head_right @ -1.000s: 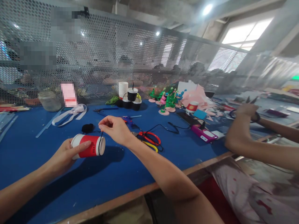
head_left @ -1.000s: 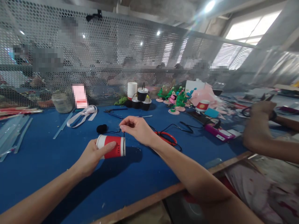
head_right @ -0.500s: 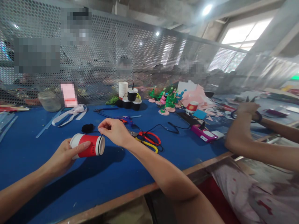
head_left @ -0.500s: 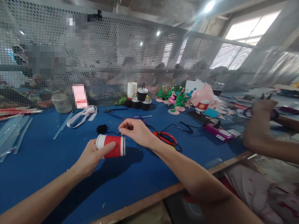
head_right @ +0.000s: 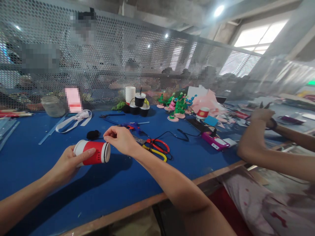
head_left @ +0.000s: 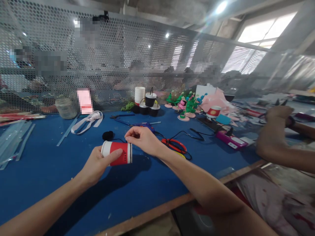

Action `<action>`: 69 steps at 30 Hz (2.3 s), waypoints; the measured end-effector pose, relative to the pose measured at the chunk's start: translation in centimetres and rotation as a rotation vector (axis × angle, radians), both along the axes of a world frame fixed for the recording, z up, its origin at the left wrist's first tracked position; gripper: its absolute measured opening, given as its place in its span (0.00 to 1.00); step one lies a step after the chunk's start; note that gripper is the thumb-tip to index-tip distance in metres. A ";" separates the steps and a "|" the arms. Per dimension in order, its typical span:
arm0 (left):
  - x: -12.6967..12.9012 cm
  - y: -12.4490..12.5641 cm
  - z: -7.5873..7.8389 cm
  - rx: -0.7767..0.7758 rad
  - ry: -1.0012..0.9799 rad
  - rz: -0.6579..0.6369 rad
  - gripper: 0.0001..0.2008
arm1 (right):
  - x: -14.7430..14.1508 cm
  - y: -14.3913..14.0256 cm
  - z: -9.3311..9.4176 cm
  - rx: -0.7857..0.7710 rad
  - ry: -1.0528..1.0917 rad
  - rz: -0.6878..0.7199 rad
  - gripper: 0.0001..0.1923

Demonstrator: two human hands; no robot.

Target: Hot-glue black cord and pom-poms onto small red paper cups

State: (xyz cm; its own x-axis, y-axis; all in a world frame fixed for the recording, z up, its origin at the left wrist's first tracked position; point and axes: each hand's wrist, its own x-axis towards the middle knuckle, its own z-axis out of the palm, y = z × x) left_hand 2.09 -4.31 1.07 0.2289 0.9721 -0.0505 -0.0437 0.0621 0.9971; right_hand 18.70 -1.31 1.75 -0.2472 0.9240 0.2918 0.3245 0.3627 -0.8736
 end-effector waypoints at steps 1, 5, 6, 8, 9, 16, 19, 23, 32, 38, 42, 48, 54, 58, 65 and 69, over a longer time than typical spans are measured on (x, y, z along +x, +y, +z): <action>0.0 0.0 0.0 -0.002 -0.004 0.002 0.10 | 0.0 0.0 0.0 -0.001 -0.001 -0.001 0.01; 0.1 -0.2 0.2 0.010 0.009 0.014 0.08 | 0.0 0.1 -0.1 -0.004 0.010 0.002 0.01; 0.1 -0.2 0.2 0.023 0.023 0.018 0.08 | 0.0 0.1 -0.1 -0.006 0.020 0.006 0.01; 0.1 -0.3 0.3 0.058 0.065 0.026 0.07 | 0.0 0.1 -0.1 -0.006 0.041 0.016 0.01; 0.1 -0.3 0.3 0.079 0.091 0.031 0.07 | 0.0 0.0 -0.1 -0.004 0.048 0.020 0.01; -0.2 -0.6 0.0 0.245 0.259 0.052 0.09 | -0.1 -0.3 0.1 0.024 0.089 0.032 0.01; -0.5 -0.6 -0.2 0.347 0.332 0.043 0.09 | -0.1 -0.4 0.2 0.032 0.124 0.051 0.01; -0.7 -0.8 -0.3 0.502 0.408 0.017 0.09 | -0.1 -0.5 0.4 0.047 0.154 0.071 0.01; -1.0 -0.7 -0.2 0.902 0.504 -0.009 0.03 | -0.1 -0.7 0.6 0.030 0.171 0.072 0.06; -1.3 -0.4 -0.6 1.078 0.530 0.002 0.05 | 0.2 -0.8 0.8 -0.070 0.110 0.011 0.11; -1.5 0.0 -1.0 1.148 0.532 -0.018 0.06 | 0.3 -1.0 1.3 -0.259 0.088 0.096 0.18; -1.7 1.1 -1.4 0.999 0.513 -0.087 0.09 | 0.0 -0.2 0.5 -0.482 0.321 0.100 0.19; -0.8 1.5 -0.7 0.239 0.096 0.004 0.16 | -0.4 -0.2 0.0 -0.192 0.214 -0.038 0.14; -0.4 1.6 -0.6 0.024 -0.124 0.039 0.15 | -0.5 -0.4 -0.3 -0.060 -0.010 -0.040 0.12; -0.3 1.1 -0.5 0.080 -0.085 0.098 0.14 | -0.2 -0.2 -0.4 0.231 -0.105 -0.083 0.10; -0.1 0.9 -0.4 0.073 -0.046 0.076 0.13 | -0.5 -0.6 -0.6 0.293 -0.153 0.046 0.16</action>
